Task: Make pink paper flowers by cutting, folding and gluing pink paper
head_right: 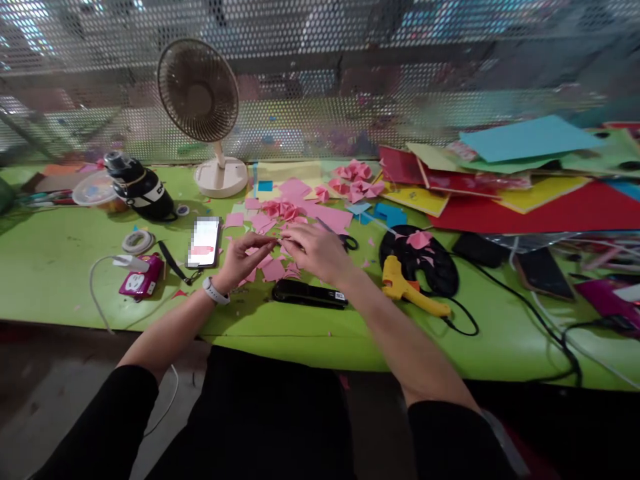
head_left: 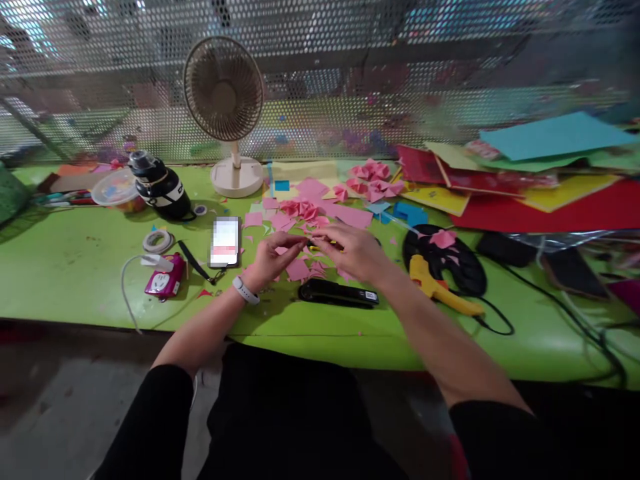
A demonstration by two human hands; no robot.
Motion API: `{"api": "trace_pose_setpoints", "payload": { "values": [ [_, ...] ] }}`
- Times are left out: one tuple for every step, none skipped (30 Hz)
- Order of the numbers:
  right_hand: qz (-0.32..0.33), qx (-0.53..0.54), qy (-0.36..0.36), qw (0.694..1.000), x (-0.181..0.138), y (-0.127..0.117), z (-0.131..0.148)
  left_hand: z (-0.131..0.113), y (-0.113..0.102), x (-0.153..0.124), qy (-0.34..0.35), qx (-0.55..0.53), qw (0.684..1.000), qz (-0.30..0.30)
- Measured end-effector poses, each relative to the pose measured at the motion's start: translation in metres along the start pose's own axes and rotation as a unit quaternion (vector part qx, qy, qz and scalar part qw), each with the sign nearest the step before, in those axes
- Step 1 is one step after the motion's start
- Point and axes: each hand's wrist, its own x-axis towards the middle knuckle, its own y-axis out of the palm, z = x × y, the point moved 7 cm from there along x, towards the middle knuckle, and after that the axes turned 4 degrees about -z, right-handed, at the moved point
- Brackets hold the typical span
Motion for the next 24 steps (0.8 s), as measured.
{"api": "trace_pose_setpoints", "payload": {
  "values": [
    [0.004, -0.017, -0.013, 1.0, -0.001, 0.004, 0.002, 0.0, 0.0, 0.0, 0.005, 0.009, 1.0, 0.004],
    [0.007, -0.031, -0.024, 0.999, -0.002, 0.007, 0.003, 0.001, 0.001, -0.001, 0.01, 0.017, 1.0, 0.008],
    [0.009, -0.043, -0.033, 0.998, -0.003, 0.01, 0.003, 0.001, 0.002, -0.001, 0.013, 0.025, 1.0, 0.014],
    [0.009, -0.054, -0.038, 0.998, -0.005, 0.012, 0.003, 0.002, 0.003, -0.002, 0.015, 0.031, 0.999, 0.021],
    [0.007, -0.063, -0.041, 0.997, -0.006, 0.013, 0.002, 0.002, 0.004, -0.003, 0.016, 0.037, 0.999, 0.028],
    [0.006, -0.071, -0.039, 0.997, -0.007, 0.014, 0.001, 0.002, 0.005, -0.004, 0.018, 0.042, 0.998, 0.036],
    [0.004, -0.079, -0.036, 0.996, -0.008, 0.015, 0.001, 0.002, 0.006, -0.005, 0.019, 0.046, 0.998, 0.042],
    [0.004, -0.084, -0.032, 0.996, -0.009, 0.016, 0.0, 0.001, 0.007, -0.005, 0.021, 0.048, 0.998, 0.045],
    [0.007, -0.087, -0.031, 0.996, -0.01, 0.017, 0.0, 0.001, 0.007, -0.005, 0.021, 0.05, 0.997, 0.047],
    [0.011, -0.086, -0.032, 0.996, -0.011, 0.018, -0.001, 0.0, 0.008, -0.005, 0.02, 0.049, 0.997, 0.047],
    [0.014, -0.084, -0.033, 0.996, -0.011, 0.019, -0.001, 0.0, 0.008, -0.005, 0.017, 0.049, 0.998, 0.046],
    [0.017, -0.08, -0.034, 0.996, -0.011, 0.019, -0.002, 0.0, 0.008, -0.005, 0.012, 0.048, 0.998, 0.045],
    [0.018, -0.077, -0.033, 0.996, -0.011, 0.019, -0.003, 0.0, 0.008, -0.005, 0.007, 0.047, 0.998, 0.045],
    [0.017, -0.077, -0.031, 0.996, -0.012, 0.019, -0.004, 0.0, 0.008, -0.005, 0.003, 0.045, 0.998, 0.046],
    [0.016, -0.08, -0.03, 0.996, -0.012, 0.019, -0.006, 0.0, 0.008, -0.005, 0.002, 0.044, 0.998, 0.047],
    [0.015, -0.086, -0.031, 0.996, -0.012, 0.019, -0.007, 0.0, 0.008, -0.005, 0.001, 0.042, 0.998, 0.048],
    [0.016, -0.096, -0.037, 0.995, -0.012, 0.02, -0.008, 0.0, 0.008, -0.005, 0.002, 0.041, 0.998, 0.048],
    [0.017, -0.107, -0.047, 0.993, -0.013, 0.021, -0.008, 0.0, 0.009, -0.005, 0.002, 0.041, 0.998, 0.049],
    [0.018, -0.119, -0.059, 0.991, -0.013, 0.021, -0.007, 0.0, 0.009, -0.005, 0.002, 0.041, 0.998, 0.051],
    [0.019, -0.132, -0.072, 0.988, -0.013, 0.021, -0.006, -0.001, 0.009, -0.006, 0.0, 0.042, 0.998, 0.051],
    [0.019, -0.145, -0.081, 0.986, -0.014, 0.021, -0.005, -0.001, 0.009, -0.006, -0.003, 0.043, 0.998, 0.052],
    [0.019, -0.157, -0.086, 0.984, -0.014, 0.021, -0.005, -0.001, 0.01, -0.006, -0.007, 0.044, 0.998, 0.052],
    [0.022, -0.168, -0.086, 0.982, -0.015, 0.021, -0.005, -0.001, 0.01, -0.006, -0.014, 0.044, 0.998, 0.051],
    [0.027, -0.175, -0.082, 0.981, -0.015, 0.021, -0.006, 0.0, 0.009, -0.006, -0.022, 0.043, 0.998, 0.05]
  ]
}}
